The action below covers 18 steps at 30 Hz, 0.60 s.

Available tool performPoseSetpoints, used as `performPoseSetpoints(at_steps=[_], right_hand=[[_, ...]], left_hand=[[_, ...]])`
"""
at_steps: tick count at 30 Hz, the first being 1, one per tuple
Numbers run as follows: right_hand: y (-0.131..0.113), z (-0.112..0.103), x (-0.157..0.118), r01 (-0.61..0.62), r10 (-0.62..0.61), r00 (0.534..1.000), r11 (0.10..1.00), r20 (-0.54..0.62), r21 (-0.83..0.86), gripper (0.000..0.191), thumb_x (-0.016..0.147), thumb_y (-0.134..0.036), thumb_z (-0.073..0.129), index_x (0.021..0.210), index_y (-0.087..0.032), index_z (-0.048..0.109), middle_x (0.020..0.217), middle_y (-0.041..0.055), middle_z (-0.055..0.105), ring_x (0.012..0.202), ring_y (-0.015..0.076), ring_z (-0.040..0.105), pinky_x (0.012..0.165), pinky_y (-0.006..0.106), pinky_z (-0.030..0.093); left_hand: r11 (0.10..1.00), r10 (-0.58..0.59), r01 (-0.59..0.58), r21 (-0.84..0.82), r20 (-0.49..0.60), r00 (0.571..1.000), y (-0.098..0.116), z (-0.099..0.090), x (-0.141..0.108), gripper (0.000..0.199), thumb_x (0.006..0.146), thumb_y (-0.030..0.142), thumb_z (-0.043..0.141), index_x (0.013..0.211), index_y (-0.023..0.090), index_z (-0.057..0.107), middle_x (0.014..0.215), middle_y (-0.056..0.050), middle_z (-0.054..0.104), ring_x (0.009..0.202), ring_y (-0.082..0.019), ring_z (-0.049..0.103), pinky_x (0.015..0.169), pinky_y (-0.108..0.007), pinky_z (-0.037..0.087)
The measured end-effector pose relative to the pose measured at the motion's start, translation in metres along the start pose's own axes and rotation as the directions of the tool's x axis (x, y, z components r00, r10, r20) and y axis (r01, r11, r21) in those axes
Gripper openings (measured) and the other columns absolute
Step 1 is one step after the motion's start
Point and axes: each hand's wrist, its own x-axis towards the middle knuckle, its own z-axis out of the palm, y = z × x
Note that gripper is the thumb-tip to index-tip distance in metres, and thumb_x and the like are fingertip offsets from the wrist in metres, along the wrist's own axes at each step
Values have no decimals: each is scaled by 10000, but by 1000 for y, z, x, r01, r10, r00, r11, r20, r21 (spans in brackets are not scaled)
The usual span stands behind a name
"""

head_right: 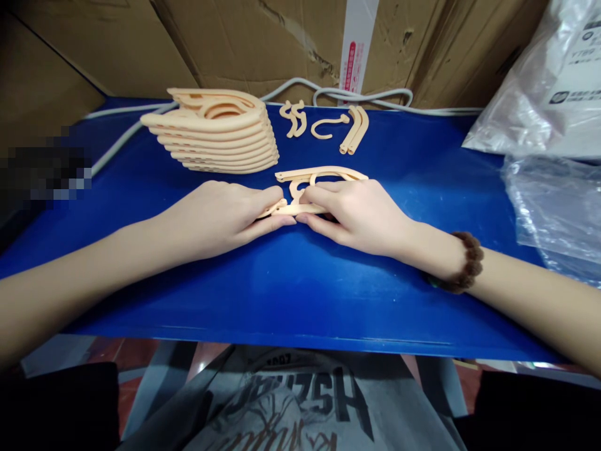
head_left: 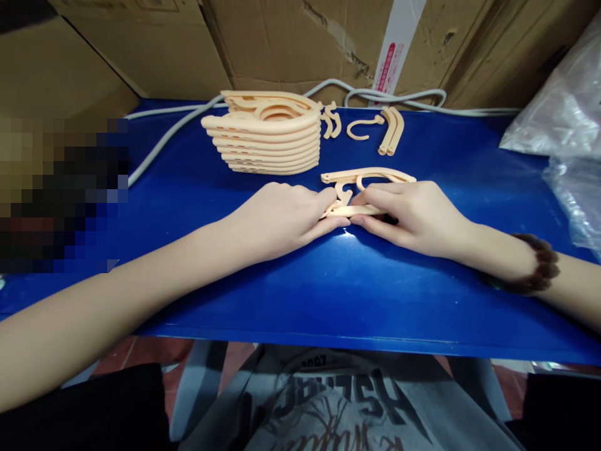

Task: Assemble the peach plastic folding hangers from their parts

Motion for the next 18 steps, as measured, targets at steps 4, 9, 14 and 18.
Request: performPoseSetpoints(at_steps=[4, 9, 14, 18], right_hand=[[-1, 0, 1, -17, 17, 1000, 1000, 12, -5, 305, 1081, -403, 462, 1072, -192, 682, 949, 60, 777, 832, 196, 697, 697, 292, 430], [-1, 0, 1, -25, 25, 1000, 1000, 18, -2, 320, 1080, -424, 460, 1082, -194, 683, 955, 61, 779, 827, 200, 696, 699, 292, 438], [0, 0, 0, -26, 26, 999, 1000, 24, 0, 322, 1078, -420, 460, 1099, -191, 686, 967, 68, 781, 843, 209, 700, 706, 300, 442], [-1, 0, 1, -34, 33, 999, 999, 41, 22, 331, 1077, -422, 458, 1092, -184, 687, 974, 77, 779, 848, 214, 691, 707, 313, 442]], left_hand=[[1000, -5, 5, 8, 1, 1000, 1, 0, 0, 425, 1116, 491, 402, 1157, 164, 670, 788, -86, 756, 731, -293, 747, 540, -307, 283], [1000, -5, 5, 9, 7, 1000, 1, 0, -1, 441, 1115, 502, 396, 1201, 167, 671, 796, -89, 763, 740, -285, 744, 542, -303, 286], [1000, -2, 2, 6, 5, 1000, 0, 0, -1, 425, 1116, 487, 395, 1194, 169, 666, 802, -88, 764, 742, -284, 747, 538, -303, 292], [1000, -7, 7, 20, 2, 1000, 1, 1, 0, 438, 1121, 496, 381, 1164, 165, 665, 802, -91, 761, 760, -287, 757, 532, -304, 272]])
